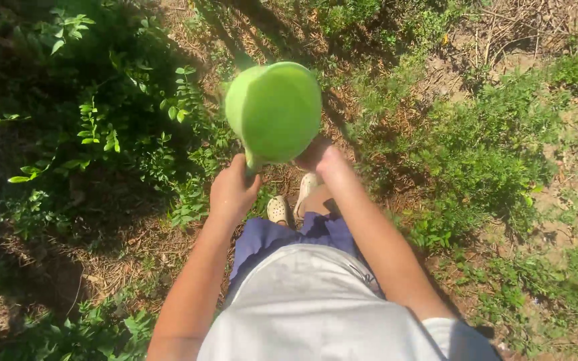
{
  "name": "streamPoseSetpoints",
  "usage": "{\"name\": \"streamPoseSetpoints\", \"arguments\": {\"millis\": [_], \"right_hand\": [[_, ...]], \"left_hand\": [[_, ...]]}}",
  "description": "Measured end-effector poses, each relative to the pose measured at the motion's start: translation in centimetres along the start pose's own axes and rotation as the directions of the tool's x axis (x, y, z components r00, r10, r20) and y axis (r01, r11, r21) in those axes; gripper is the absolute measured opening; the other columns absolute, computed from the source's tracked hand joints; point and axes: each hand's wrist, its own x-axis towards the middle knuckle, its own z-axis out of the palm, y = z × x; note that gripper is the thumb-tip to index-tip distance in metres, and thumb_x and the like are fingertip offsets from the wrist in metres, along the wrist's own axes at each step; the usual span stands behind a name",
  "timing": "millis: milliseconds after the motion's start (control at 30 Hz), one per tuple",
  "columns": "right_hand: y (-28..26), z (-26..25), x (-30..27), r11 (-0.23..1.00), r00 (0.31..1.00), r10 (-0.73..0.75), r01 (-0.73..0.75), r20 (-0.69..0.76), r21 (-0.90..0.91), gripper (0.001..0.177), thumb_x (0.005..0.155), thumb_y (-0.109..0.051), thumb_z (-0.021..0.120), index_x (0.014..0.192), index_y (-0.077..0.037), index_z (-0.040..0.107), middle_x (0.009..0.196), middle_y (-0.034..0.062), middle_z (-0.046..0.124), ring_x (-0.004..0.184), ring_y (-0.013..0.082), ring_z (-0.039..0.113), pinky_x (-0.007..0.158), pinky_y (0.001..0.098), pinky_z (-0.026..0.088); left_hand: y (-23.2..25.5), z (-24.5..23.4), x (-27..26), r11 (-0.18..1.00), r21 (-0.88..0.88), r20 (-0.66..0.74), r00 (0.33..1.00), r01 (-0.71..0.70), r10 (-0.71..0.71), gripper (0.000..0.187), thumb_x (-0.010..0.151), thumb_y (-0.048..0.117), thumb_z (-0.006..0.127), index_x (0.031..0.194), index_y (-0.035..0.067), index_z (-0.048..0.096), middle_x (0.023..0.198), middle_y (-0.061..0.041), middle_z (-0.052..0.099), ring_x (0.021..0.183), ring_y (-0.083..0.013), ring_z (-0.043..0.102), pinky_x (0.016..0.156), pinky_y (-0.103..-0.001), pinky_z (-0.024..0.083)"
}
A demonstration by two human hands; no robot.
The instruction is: Watering various plants and bushes in an outdoor garden using a water dipper.
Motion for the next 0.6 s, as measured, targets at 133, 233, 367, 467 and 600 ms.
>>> {"name": "streamPoseSetpoints", "arguments": {"millis": [133,233,367,467,600], "right_hand": [[-5.6,4.9,3.0,0.994,0.96,-0.034,0.061,0.277,-0.09,0.036,0.105,-0.013,0.051,0.138,0.002,0.054,0.133,0.0178,0.063,0.117,0.0241,0.068,0.101,0.0381,0.061],[-12.1,3.7,6.0,0.998,0.98,0.07,-0.068,0.186,-0.02,0.04,0.103,-0.033,0.048,0.124,-0.002,0.062,0.114,0.0169,0.069,0.099,0.0227,0.071,0.084,0.0408,0.063],[-24.0,0.5,9.8,0.994,0.779,-0.089,0.034,0.621,0.1,0.04,0.112,-0.041,0.053,0.12,-0.005,0.069,0.12,0.0161,0.072,0.104,0.0237,0.067,0.095,0.0405,0.056],[-33.8,4.8,9.1,0.717,0.927,-0.022,0.275,0.374,-0.641,0.057,0.099,-0.058,0.055,0.13,-0.011,0.068,0.144,0.0135,0.061,0.133,0.0295,0.058,0.117,0.0531,0.043],[-41.7,4.9,13.5,0.905,0.769,0.01,0.265,0.64,-0.333,0.087,0.087,-0.056,0.075,0.16,-0.02,0.045,0.17,0.0151,0.035,0.152,0.0443,0.035,0.125,0.0596,0.031]], "left_hand": [[0.7,1.2,6.7,0.983,0.117,-0.07,0.986,-0.14,0.149,0.033,0.088,0.026,0.073,0.104,0.003,0.055,0.085,-0.023,0.068,0.083,-0.0446,0.066,0.071,-0.054,0.05],[2.6,0.5,11.8,0.985,0.0,-0.125,0.977,-0.171,0.17,0.035,0.087,0.024,0.077,0.105,0.002,0.057,0.081,-0.019,0.069,0.076,-0.0384,0.066,0.063,-0.047,0.05],[5.4,-2.0,17.9,0.781,-0.608,0.121,0.989,0.146,-0.091,0.031,0.088,0.015,0.073,0.116,0.005,0.063,0.072,-0.003,0.061,0.054,-0.0115,0.054,0.046,-0.03,0.043],[5.9,-2.8,22.7,0.677,-0.71,0.107,0.98,0.194,-0.168,0.029,0.089,0.012,0.072,0.114,0.003,0.063,0.069,0.002,0.058,0.052,-0.0064,0.05,0.044,-0.026,0.04],[5.7,-6.2,28.5,0.634,-0.734,0.067,0.955,0.243,-0.289,0.026,0.088,0.008,0.072,0.111,0.001,0.061,0.062,-0.001,0.054,0.048,-0.0098,0.048,0.042,-0.028,0.036]]}}
